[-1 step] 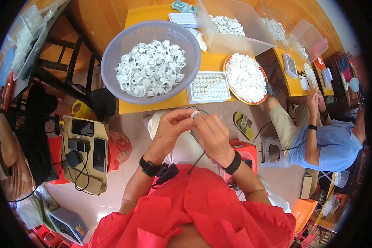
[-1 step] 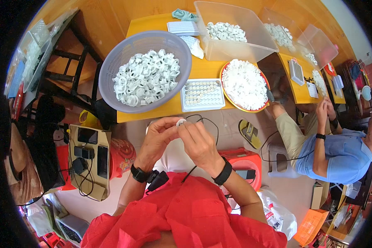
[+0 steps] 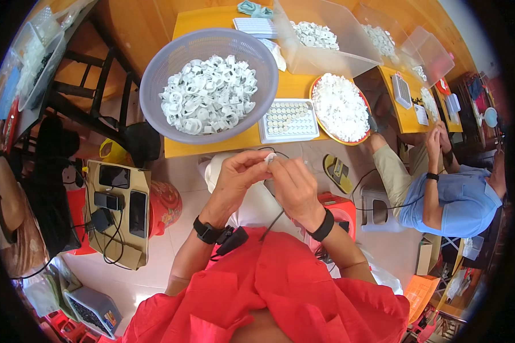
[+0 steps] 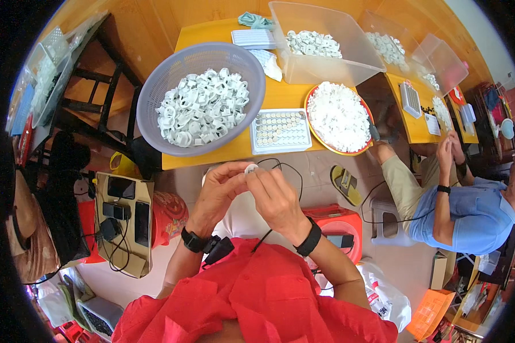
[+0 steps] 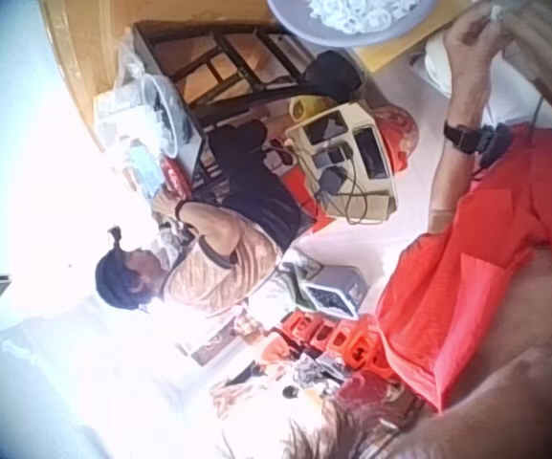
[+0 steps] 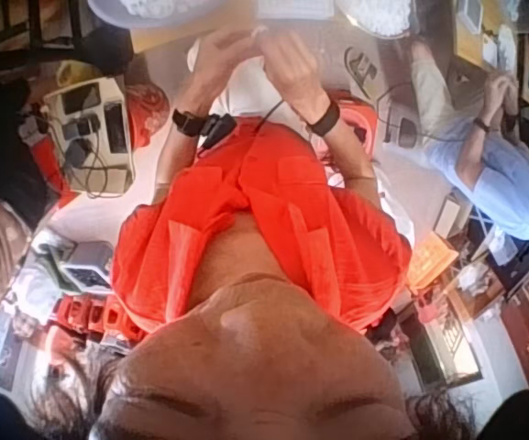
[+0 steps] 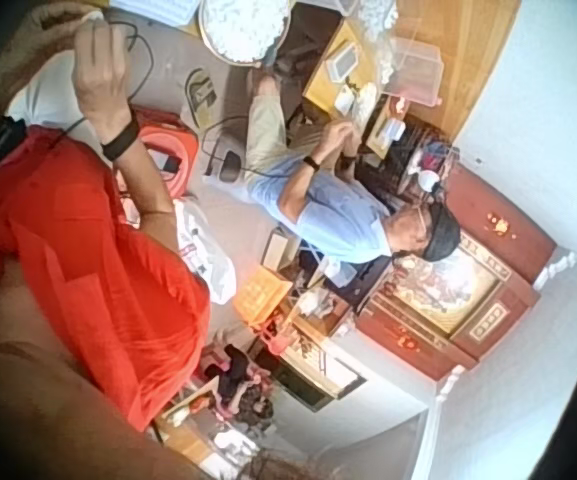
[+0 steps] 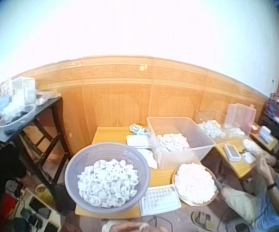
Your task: The person picks up a white plastic base and a metal battery, fits the battery into the base, and then presses a white plastic cover onto the assembly. They repeat this process, assembling the components one at a time and occasionally reaching into a large bowl for more plastic bases.
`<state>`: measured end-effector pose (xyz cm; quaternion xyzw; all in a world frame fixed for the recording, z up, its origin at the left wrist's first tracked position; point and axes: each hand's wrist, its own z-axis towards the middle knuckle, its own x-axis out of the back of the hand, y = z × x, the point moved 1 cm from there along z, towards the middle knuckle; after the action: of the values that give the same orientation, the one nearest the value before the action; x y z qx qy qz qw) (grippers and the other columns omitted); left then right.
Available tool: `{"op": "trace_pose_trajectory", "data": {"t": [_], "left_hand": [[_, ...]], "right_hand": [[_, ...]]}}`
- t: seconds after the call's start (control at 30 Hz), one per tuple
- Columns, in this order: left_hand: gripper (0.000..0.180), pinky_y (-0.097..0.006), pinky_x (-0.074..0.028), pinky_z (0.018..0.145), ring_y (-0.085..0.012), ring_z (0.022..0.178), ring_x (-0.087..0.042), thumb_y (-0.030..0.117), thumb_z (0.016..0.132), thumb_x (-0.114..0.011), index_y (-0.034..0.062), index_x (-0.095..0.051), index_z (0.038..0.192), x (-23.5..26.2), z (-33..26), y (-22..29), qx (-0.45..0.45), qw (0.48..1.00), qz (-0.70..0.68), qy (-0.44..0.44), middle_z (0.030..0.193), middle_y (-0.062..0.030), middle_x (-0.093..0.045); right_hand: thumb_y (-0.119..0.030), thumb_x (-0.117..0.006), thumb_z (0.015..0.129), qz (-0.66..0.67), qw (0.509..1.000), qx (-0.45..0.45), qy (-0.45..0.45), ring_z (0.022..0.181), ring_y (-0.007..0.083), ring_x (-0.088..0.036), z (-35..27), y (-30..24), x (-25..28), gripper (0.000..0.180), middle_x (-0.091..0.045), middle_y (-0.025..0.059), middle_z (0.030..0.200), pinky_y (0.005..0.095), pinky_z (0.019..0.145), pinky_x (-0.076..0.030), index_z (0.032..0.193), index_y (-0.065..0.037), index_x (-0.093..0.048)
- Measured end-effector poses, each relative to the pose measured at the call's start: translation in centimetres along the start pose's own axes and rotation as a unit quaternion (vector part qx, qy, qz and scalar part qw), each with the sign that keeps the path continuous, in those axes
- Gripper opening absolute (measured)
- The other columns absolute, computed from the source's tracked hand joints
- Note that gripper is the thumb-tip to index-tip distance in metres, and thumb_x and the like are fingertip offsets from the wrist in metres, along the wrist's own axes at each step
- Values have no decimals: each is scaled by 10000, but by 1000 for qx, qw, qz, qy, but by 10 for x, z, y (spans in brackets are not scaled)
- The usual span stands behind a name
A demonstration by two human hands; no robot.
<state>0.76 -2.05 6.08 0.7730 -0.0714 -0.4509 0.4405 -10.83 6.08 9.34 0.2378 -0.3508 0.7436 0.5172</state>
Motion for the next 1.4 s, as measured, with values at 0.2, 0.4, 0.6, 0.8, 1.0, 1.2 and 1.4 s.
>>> {"op": "trace_pose_trajectory", "data": {"t": [0.2, 0.4, 0.6, 0.8, 1.0, 1.2, 1.4], "left_hand": [[232, -274, -515, 792, -153, 911, -597, 69, 855, -555, 7, -578, 1078, 0, 0, -1, 4, 997, -80, 4, 1022, -84, -606], [241, -309, -514, 840, -186, 960, -587, 90, 884, -506, -3, -547, 1102, 1, -1, -4, 15, 995, -97, -14, 1085, -107, -578], [246, -316, -518, 830, -181, 966, -584, 80, 880, -508, 0, -547, 1109, -3, -4, -4, 7, 997, -70, -28, 1080, -107, -580], [235, -306, -517, 809, -163, 924, -595, 74, 869, -531, 3, -568, 1090, -1, -8, -3, -7, 999, -41, -5, 1039, -93, -600], [238, -322, -515, 823, -189, 951, -589, 68, 874, -517, -8, -555, 1096, 8, -11, -6, -1, 998, -58, 5, 1060, -105, -589], [250, -318, -515, 826, -205, 953, -592, 76, 876, -516, -24, -542, 1103, 13, -14, -5, -1, 998, -70, 2, 1065, -121, -585], [251, -309, -516, 823, -203, 944, -598, 82, 878, -516, -21, -540, 1106, 14, -15, -3, -7, 997, -75, 7, 1066, -120, -585]], "right_hand": [[111, -560, 621, 39, 998, -24, 51, 723, 258, -570, -4, -1, -1, 321, -601, 133, 905, 313, 605, -479, 935, 45, -575], [133, -558, 659, 111, 980, -134, 101, 742, 280, -577, -9, -2, 8, 303, -606, 134, 873, 321, 631, -473, 936, 21, -602], [115, -556, 647, 64, 991, -104, 59, 751, 267, -560, -12, -4, 8, 316, -584, 108, 888, 326, 613, -467, 935, -3, -608], [88, -550, 664, 59, 993, -100, 22, 733, 258, -557, -12, -4, 9, 297, -579, 104, 861, 332, 585, -462, 938, -11, -609], [22, -556, 751, 143, 951, -256, 100, 637, 253, -568, 1, 40, 6, 151, -588, 139, 768, 315, 567, -459, 891, 26, -610], [-12, -573, 757, 100, 939, -314, 96, 624, 248, -577, 3, 100, -23, 93, -592, 147, 739, 325, 567, -452, 827, 26, -621], [-11, -600, 723, 97, 954, -279, 52, 644, 274, -565, 12, 98, -39, 90, -567, 134, 711, 350, 586, -437, 804, 2, -636]]}}
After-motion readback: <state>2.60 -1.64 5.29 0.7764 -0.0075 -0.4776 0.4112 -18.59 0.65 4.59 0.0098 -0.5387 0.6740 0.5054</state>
